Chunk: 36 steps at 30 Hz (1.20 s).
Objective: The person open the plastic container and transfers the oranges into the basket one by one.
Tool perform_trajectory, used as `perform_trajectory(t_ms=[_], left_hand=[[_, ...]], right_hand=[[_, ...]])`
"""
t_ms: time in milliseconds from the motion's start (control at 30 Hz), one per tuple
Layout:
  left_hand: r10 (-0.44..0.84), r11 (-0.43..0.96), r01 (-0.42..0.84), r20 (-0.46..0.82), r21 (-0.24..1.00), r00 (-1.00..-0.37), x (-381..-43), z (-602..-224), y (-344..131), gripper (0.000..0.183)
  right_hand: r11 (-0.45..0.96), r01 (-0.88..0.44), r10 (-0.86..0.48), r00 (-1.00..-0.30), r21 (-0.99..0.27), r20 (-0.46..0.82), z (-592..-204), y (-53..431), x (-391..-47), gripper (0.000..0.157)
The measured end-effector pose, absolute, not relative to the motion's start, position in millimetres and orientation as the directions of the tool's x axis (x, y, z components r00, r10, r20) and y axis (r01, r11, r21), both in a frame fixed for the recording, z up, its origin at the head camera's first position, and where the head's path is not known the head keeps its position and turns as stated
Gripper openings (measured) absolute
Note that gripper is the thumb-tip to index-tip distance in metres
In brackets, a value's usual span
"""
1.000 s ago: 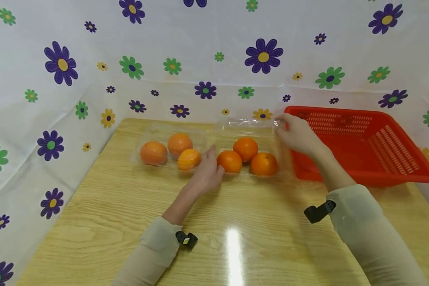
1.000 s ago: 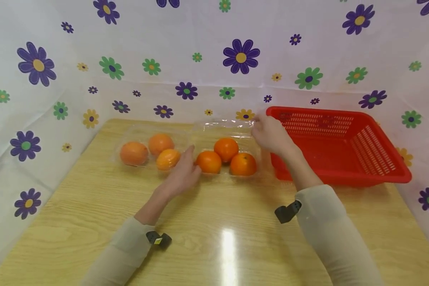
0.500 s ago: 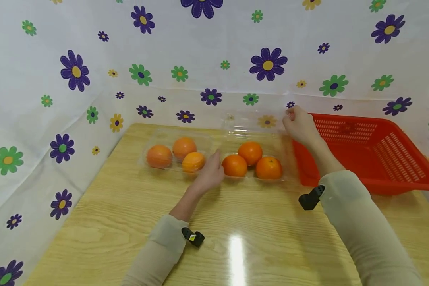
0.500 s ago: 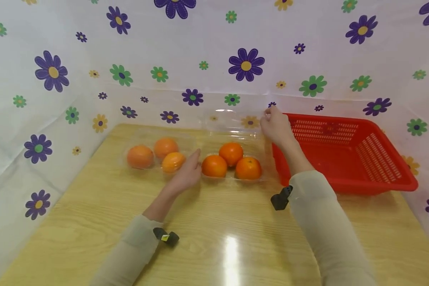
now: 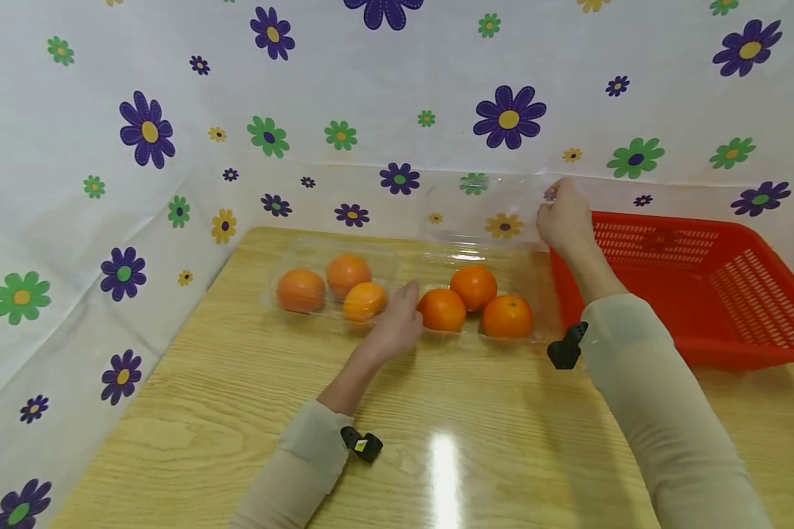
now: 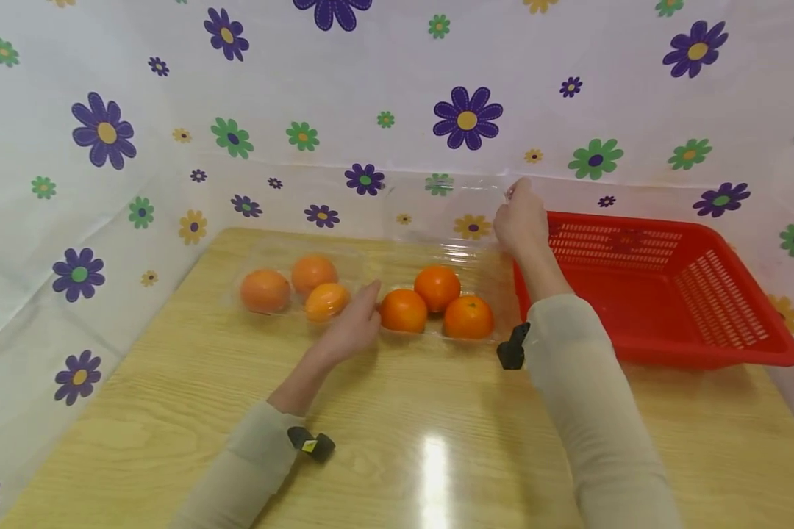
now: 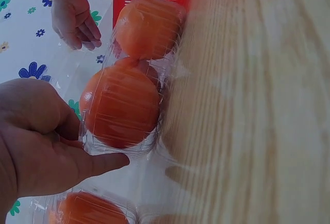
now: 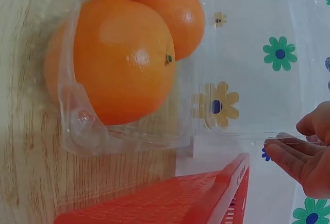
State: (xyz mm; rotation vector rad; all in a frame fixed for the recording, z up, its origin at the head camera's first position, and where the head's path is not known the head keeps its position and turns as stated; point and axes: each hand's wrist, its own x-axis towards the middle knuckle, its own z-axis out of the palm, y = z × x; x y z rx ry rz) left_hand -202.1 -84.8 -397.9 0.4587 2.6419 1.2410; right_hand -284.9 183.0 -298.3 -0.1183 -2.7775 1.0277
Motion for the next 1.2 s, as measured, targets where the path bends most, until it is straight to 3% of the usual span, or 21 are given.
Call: perform_trajectory(t_ms=[667,1200], left_hand=[[0.321,0.626,0.175,-0.047,0.760,-0.946,-203,-401,-79,0.060],[0.340,0.616,0.199,-0.030,0.762,-0.940,-202,-407,-83,0.059]], right_hand=[[0.696,0.065,0.111,-0.994,-0.715,0.017,-296,195,-287,0.068],[0.752,0.024,0.056,-0.998,-0.658,0.027,-304,195,-251,0.063]])
